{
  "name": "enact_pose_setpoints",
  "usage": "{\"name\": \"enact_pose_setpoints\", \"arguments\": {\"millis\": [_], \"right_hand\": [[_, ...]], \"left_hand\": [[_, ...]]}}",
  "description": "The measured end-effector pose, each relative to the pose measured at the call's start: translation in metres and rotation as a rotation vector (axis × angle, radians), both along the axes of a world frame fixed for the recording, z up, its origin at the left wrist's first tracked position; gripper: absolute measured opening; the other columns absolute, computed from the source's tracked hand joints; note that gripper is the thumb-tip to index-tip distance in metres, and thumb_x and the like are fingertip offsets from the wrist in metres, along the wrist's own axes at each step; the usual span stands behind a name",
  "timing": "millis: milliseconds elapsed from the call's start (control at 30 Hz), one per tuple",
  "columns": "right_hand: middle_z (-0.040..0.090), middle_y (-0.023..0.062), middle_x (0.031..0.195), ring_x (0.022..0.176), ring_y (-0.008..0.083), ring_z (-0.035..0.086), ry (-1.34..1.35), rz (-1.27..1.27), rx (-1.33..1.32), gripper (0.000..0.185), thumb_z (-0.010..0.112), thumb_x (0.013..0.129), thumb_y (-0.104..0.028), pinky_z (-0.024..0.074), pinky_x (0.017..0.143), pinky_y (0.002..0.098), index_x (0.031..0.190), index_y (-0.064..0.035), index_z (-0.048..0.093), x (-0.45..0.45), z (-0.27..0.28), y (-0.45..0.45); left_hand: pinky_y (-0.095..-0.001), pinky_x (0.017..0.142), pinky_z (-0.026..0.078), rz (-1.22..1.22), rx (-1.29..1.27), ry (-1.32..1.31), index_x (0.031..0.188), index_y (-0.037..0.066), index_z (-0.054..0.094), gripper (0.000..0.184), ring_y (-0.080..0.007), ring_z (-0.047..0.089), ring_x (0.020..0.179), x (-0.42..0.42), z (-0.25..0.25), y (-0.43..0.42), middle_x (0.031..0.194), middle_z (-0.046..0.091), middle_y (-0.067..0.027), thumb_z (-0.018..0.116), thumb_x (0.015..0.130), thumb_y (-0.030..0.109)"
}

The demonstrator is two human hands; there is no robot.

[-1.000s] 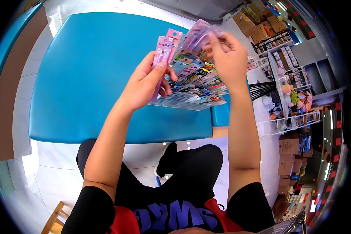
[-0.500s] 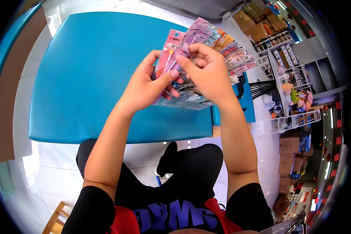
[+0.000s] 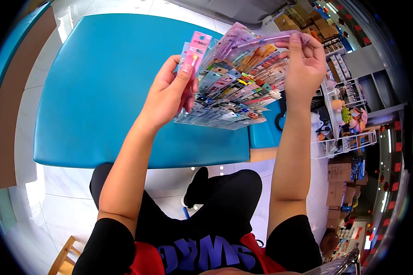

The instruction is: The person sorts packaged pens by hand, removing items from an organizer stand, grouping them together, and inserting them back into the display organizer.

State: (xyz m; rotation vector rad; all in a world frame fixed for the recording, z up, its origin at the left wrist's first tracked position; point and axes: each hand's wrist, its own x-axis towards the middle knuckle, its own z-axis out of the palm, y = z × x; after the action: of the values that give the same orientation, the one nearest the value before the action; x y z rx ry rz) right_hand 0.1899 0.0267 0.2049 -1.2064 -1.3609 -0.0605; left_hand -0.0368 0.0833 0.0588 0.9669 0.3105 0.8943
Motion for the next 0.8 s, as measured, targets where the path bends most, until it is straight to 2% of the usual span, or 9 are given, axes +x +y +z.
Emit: {"name": "enact_pose_setpoints", "arguments": {"millis": [100, 200, 333, 367, 467, 567, 667, 700, 800], "right_hand": [[0.073, 0.0107, 0.098, 0.086, 0.0149, 0.073, -0.076, 0.044, -0.012, 0.018, 0.067, 0.103, -0.008, 0.0564, 0.072, 0.0241, 0.114, 0.004, 0.059, -0.005, -0.016, 0.005], [0.073, 0.0092, 0.095, 0.085, 0.0122, 0.072, -0.083, 0.005, -0.153, 0.017, 0.068, 0.102, -0.008, 0.0553, 0.072, 0.0233, 0.111, 0.0049, 0.063, -0.008, -0.036, 0.009], [0.073, 0.0097, 0.091, 0.084, 0.0123, 0.072, 0.021, -0.047, -0.6, 0.018, 0.069, 0.101, -0.011, 0.0541, 0.071, 0.0244, 0.108, 0.0057, 0.066, -0.016, -0.04, 0.007], [0.072, 0.0075, 0.091, 0.074, 0.0119, 0.069, 0.032, -0.043, -0.608, 0.022, 0.071, 0.099, -0.014, 0.052, 0.068, 0.0246, 0.11, 0.0046, 0.067, -0.017, -0.041, 0.007], [0.069, 0.003, 0.089, 0.063, 0.0091, 0.059, -0.289, -0.163, -0.355, 0.024, 0.076, 0.095, -0.015, 0.0469, 0.062, 0.0239, 0.109, 0.0026, 0.069, -0.006, -0.048, 0.007], [0.065, -0.0006, 0.087, 0.057, 0.0064, 0.05, -0.44, -0.183, -0.104, 0.026, 0.08, 0.091, -0.016, 0.0417, 0.057, 0.023, 0.107, 0.0006, 0.07, -0.032, -0.031, -0.008], [0.063, -0.002, 0.085, 0.061, 0.0038, 0.05, -0.07, 0.216, -0.589, 0.022, 0.079, 0.091, -0.013, 0.0392, 0.057, 0.0213, 0.107, -0.0001, 0.071, -0.055, -0.039, -0.025], [0.066, -0.0007, 0.085, 0.064, 0.0046, 0.056, -0.005, 0.31, -0.626, 0.02, 0.076, 0.095, -0.012, 0.0419, 0.058, 0.0209, 0.109, 0.0002, 0.07, -0.053, -0.047, -0.021], [0.07, 0.0037, 0.087, 0.068, 0.0078, 0.064, 0.2, 0.282, -0.506, 0.016, 0.071, 0.1, -0.011, 0.047, 0.059, 0.0222, 0.11, 0.0012, 0.068, -0.049, -0.044, -0.016]], "left_hand": [[-0.0271, 0.049, 0.049, 0.01, -0.004, -0.017, 0.125, 0.01, 0.051, 0.029, -0.0136, 0.066, 0.062, 0.002, 0.0, -0.001, 0.084, 0.065, -0.0044, 0.053, 0.111, 0.035], [-0.0294, 0.054, 0.055, 0.017, -0.002, -0.011, 0.126, 0.009, 0.05, 0.03, -0.0164, 0.07, 0.067, 0.003, 0.001, -0.001, 0.089, 0.068, -0.007, 0.055, 0.11, 0.034], [-0.0308, 0.058, 0.058, 0.021, 0.031, 0.012, 0.128, 0.008, 0.051, 0.032, -0.0187, 0.073, 0.073, 0.004, 0.001, -0.001, 0.096, 0.071, -0.0093, 0.055, 0.11, 0.034], [-0.0301, 0.058, 0.057, 0.026, 0.027, 0.011, 0.127, 0.008, 0.052, 0.033, -0.018, 0.073, 0.074, 0.004, 0.001, -0.002, 0.097, 0.071, -0.009, 0.056, 0.11, 0.036], [-0.0286, 0.059, 0.056, 0.035, 0.025, 0.022, 0.123, 0.008, 0.054, 0.035, -0.0163, 0.072, 0.075, 0.005, 0.004, -0.003, 0.099, 0.072, -0.0085, 0.059, 0.108, 0.039], [-0.0287, 0.06, 0.057, 0.014, 0.037, 0.037, 0.123, 0.007, 0.055, 0.034, -0.0159, 0.072, 0.076, 0.004, 0.003, -0.004, 0.101, 0.072, -0.0084, 0.061, 0.107, 0.036], [-0.0289, 0.061, 0.057, -0.047, 0.057, 0.016, 0.123, 0.006, 0.056, 0.033, -0.0153, 0.072, 0.077, 0.006, 0.001, -0.006, 0.102, 0.071, -0.0078, 0.064, 0.106, 0.034], [-0.0288, 0.061, 0.057, -0.053, 0.061, 0.017, 0.123, 0.006, 0.056, 0.033, -0.0152, 0.072, 0.076, 0.007, 0.001, -0.007, 0.102, 0.071, -0.0075, 0.065, 0.106, 0.032], [-0.0283, 0.06, 0.056, -0.043, 0.07, 0.006, 0.123, 0.005, 0.057, 0.033, -0.015, 0.072, 0.076, 0.007, 0.001, -0.008, 0.101, 0.071, -0.0074, 0.064, 0.106, 0.033]]}}
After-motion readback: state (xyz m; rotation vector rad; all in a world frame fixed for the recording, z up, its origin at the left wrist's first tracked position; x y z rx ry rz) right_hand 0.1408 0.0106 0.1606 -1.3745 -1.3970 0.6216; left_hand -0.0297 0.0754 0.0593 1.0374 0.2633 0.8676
